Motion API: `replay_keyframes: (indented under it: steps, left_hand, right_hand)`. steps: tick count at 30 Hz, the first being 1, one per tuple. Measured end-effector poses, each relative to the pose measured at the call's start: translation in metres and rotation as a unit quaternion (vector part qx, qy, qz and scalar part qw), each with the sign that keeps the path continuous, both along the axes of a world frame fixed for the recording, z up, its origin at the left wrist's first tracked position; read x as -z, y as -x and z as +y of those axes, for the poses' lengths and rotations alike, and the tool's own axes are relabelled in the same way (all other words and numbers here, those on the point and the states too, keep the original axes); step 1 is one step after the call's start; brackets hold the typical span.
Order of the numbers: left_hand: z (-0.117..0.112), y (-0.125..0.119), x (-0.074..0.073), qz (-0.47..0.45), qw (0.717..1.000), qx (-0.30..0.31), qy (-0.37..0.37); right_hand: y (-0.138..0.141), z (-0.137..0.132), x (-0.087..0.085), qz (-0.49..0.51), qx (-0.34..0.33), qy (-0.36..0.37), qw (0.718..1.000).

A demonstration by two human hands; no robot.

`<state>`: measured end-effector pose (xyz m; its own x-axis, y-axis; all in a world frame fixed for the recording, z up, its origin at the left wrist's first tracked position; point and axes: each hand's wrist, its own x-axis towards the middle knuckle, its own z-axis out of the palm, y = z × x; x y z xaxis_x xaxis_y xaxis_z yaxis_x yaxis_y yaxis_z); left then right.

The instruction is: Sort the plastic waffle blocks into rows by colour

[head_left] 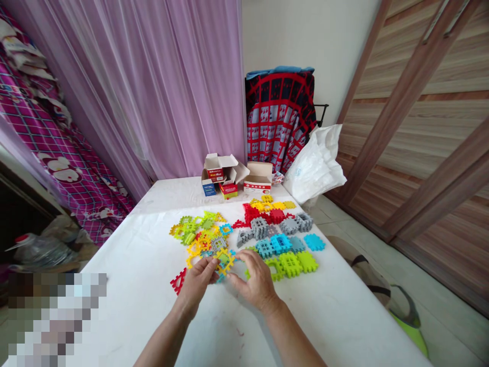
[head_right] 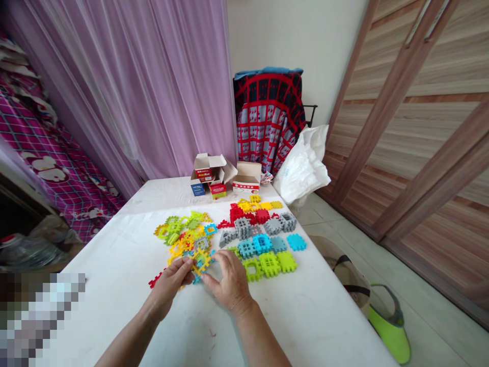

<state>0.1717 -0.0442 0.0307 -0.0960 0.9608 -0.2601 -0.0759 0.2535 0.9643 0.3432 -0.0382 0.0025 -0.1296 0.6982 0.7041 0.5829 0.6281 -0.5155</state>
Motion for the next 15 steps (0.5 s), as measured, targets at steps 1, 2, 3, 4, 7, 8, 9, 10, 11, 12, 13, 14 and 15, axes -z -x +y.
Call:
replay_keyframes:
  steps: [1,2,3,4,7,8,9,10,11,12,13,14,15]
  left_hand:
    - [0.002,0.001,-0.003,0.008,1.0,0.007,-0.008]
    - [0.004,0.002,-0.005,0.015,1.0,0.017,-0.014]
    - [0.006,0.003,-0.008,0.021,0.999,0.03,-0.018]
    - [0.008,0.003,-0.01,0.027,0.999,0.042,-0.02]
    - [0.012,0.001,-0.014,0.044,0.996,0.067,-0.027]
    - [0.013,0.0,-0.014,0.048,0.996,0.072,-0.032]
    - [0.014,-0.001,-0.014,0.053,0.995,0.08,-0.038]
    - [0.015,-0.003,-0.013,0.057,0.993,0.091,-0.043]
    - [0.015,-0.004,-0.013,0.063,0.991,0.103,-0.048]
    - [0.015,-0.006,-0.013,0.068,0.99,0.114,-0.052]
    - [0.015,-0.007,-0.013,0.074,0.988,0.121,-0.055]
    - [0.015,-0.009,-0.013,0.081,0.987,0.124,-0.058]
    - [0.014,-0.01,-0.013,0.086,0.987,0.126,-0.059]
  right_hand:
    - [-0.002,0.0,-0.002,0.001,-0.009,-0.001,1.0]
    - [-0.004,0.001,-0.004,0.002,-0.016,-0.001,1.0]
    - [-0.007,0.002,-0.008,0.004,-0.021,0.0,1.0]
    - [-0.011,0.003,-0.011,0.004,-0.025,0.002,1.0]
    - [-0.023,0.009,-0.027,-0.03,-0.046,0.016,0.998]
    - [-0.027,0.011,-0.033,-0.057,-0.058,0.025,0.996]
    - [-0.031,0.012,-0.04,-0.089,-0.072,0.037,0.993]
    - [-0.035,0.014,-0.046,-0.123,-0.084,0.051,0.988]
    - [-0.038,0.015,-0.052,-0.155,-0.095,0.066,0.981]
    - [-0.041,0.016,-0.058,-0.185,-0.107,0.08,0.974]
    - [-0.042,0.016,-0.062,-0.212,-0.119,0.09,0.966]
    - [-0.044,0.017,-0.066,-0.237,-0.13,0.098,0.958]
    - [-0.044,0.016,-0.069,-0.257,-0.139,0.101,0.951]
